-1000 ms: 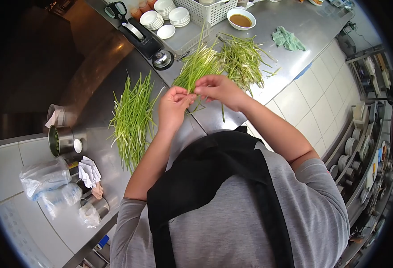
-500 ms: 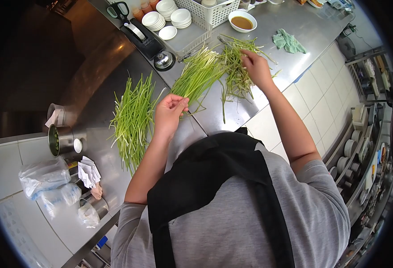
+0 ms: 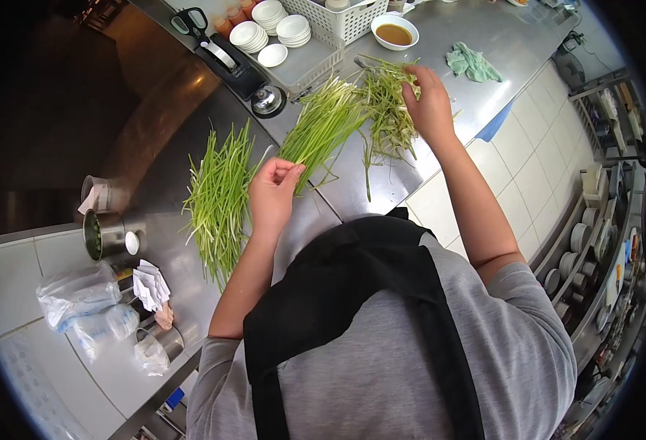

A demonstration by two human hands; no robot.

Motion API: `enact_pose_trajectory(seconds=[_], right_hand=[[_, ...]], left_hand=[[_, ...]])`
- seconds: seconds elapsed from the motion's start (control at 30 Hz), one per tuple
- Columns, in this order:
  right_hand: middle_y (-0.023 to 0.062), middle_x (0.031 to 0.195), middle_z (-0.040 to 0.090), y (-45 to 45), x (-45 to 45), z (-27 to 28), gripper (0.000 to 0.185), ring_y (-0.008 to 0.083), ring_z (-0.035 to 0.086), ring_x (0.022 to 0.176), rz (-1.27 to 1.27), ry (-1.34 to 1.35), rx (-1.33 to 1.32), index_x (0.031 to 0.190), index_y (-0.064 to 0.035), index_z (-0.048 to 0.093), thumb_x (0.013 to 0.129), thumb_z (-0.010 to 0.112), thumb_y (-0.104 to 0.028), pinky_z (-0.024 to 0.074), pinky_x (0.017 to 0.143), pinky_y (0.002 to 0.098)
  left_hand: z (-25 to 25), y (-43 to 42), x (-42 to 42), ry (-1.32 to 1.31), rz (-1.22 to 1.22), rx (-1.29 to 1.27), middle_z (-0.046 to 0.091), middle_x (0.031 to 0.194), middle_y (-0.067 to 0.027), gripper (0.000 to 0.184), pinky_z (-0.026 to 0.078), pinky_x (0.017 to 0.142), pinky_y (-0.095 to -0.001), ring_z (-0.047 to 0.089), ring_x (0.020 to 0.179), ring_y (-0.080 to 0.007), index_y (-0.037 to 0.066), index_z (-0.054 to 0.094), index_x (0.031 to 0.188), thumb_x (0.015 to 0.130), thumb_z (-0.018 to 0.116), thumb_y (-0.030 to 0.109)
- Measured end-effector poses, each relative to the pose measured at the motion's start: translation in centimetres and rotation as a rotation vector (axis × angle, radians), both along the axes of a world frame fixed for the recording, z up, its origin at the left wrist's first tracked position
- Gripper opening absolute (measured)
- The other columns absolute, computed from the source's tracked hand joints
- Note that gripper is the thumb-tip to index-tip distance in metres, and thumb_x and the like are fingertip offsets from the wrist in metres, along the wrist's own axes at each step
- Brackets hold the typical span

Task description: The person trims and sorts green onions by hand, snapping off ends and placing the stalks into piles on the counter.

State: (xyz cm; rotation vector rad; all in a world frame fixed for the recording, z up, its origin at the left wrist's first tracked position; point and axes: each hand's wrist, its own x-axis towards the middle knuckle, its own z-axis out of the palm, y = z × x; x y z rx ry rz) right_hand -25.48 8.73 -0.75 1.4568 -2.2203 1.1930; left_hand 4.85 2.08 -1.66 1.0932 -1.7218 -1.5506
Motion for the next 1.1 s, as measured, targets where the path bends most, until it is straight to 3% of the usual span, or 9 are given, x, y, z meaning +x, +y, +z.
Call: enact_pose_trajectory(seconds=[0.07,0.1,0.17,0.27,0.37,0.7,0.8,0.87,1.1], right_hand=[[0.0154,0.084,0.065,-0.1,0.1,0.6,0.014,0.0306,0.062,0.079,-0.031,0.046,-0.063,0.093,-0.0049,0.065,0.081,0.064,-0.012,0.0482,0.068,0.0404],[0.0154,0.091,0.064,0.1,0.3,1.3,0.017,0.031,0.062,0.082,-0.011,-0.066,0.138,0.096,-0.0058,0.065,0.08,0.065,-0.012,0.0487,0.07,0.0409],[0.0154,0.098,0.063,0.5,0.9,2.1,0.02,0.0314,0.062,0.085,0.006,-0.177,0.338,0.099,-0.0068,0.065,0.079,0.065,-0.011,0.0492,0.071,0.0415],[0.0127,0.108,0.061,0.5,2.4,2.6,0.024,0.0311,0.061,0.09,0.121,-0.057,0.236,0.102,-0.0086,0.064,0.078,0.066,-0.01,0.05,0.072,0.042],[0.0063,0.096,0.063,0.4,5.3,3.3,0.025,0.0263,0.058,0.092,0.33,-0.091,-0.05,0.1,-0.0095,0.065,0.076,0.07,-0.009,0.0452,0.073,0.0373],[0.0003,0.086,0.063,0.6,10.8,2.2,0.018,0.0204,0.058,0.082,0.574,0.061,0.122,0.091,-0.0129,0.067,0.074,0.073,-0.014,0.0401,0.074,0.0335],[0.0013,0.082,0.063,0.6,10.9,2.3,0.013,0.018,0.058,0.077,0.631,-0.1,0.169,0.089,-0.0113,0.067,0.077,0.071,-0.014,0.0411,0.07,0.0299],[0.0,0.08,0.063,0.7,10.9,2.6,0.009,0.0118,0.055,0.071,0.693,-0.593,0.239,0.089,-0.0094,0.066,0.082,0.068,-0.014,0.0403,0.062,0.0245],[-0.0004,0.077,0.061,1.0,10.7,2.8,0.009,0.0079,0.047,0.063,0.683,-0.947,0.326,0.09,-0.0061,0.065,0.087,0.064,-0.014,0.0408,0.058,0.0225]], left_hand=[[1.1,0.3,-0.1,-0.252,0.065,-0.291,0.061,0.07,-0.0026,0.01,0.043,0.055,-0.0252,0.057,0.061,-0.0114,0.005,0.06,0.08,0.081,0.069,0.01],[1.4,0.4,-0.2,-0.251,0.063,-0.291,0.061,0.07,-0.0026,0.01,0.043,0.055,-0.0252,0.057,0.061,-0.0114,0.005,0.06,0.08,0.081,0.069,0.01],[2.1,0.4,-0.2,-0.371,0.073,-0.879,0.057,0.07,-0.0045,0.011,0.045,0.055,-0.0305,0.057,0.062,-0.0191,0.007,0.062,0.078,0.078,0.07,0.013],[2.9,0.5,-0.3,-0.384,0.074,-1.025,0.055,0.071,-0.0052,0.012,0.046,0.056,-0.0343,0.057,0.064,-0.0246,0.008,0.062,0.078,0.076,0.071,0.016],[3.4,0.4,-0.3,-0.33,0.071,-1.043,0.055,0.071,-0.0046,0.012,0.046,0.055,-0.0342,0.057,0.063,-0.0237,0.008,0.063,0.078,0.076,0.071,0.016],[3.5,0.5,-0.5,-0.312,0.074,-1.05,0.055,0.071,-0.0048,0.011,0.046,0.054,-0.0339,0.057,0.061,-0.0237,0.008,0.063,0.078,0.075,0.072,0.015],[3.7,0.6,-0.4,-0.311,0.074,-1.05,0.054,0.071,-0.0047,0.011,0.046,0.054,-0.0335,0.056,0.061,-0.0234,0.008,0.063,0.078,0.075,0.072,0.014],[3.6,0.6,-0.4,-0.311,0.088,-1.011,0.054,0.071,-0.0045,0.011,0.045,0.053,-0.0332,0.056,0.061,-0.0227,0.008,0.063,0.076,0.074,0.072,0.014],[3.5,0.8,-0.4,-0.331,0.079,-1.005,0.053,0.069,-0.004,0.011,0.044,0.053,-0.0335,0.055,0.061,-0.0215,0.009,0.063,0.075,0.071,0.073,0.011]])
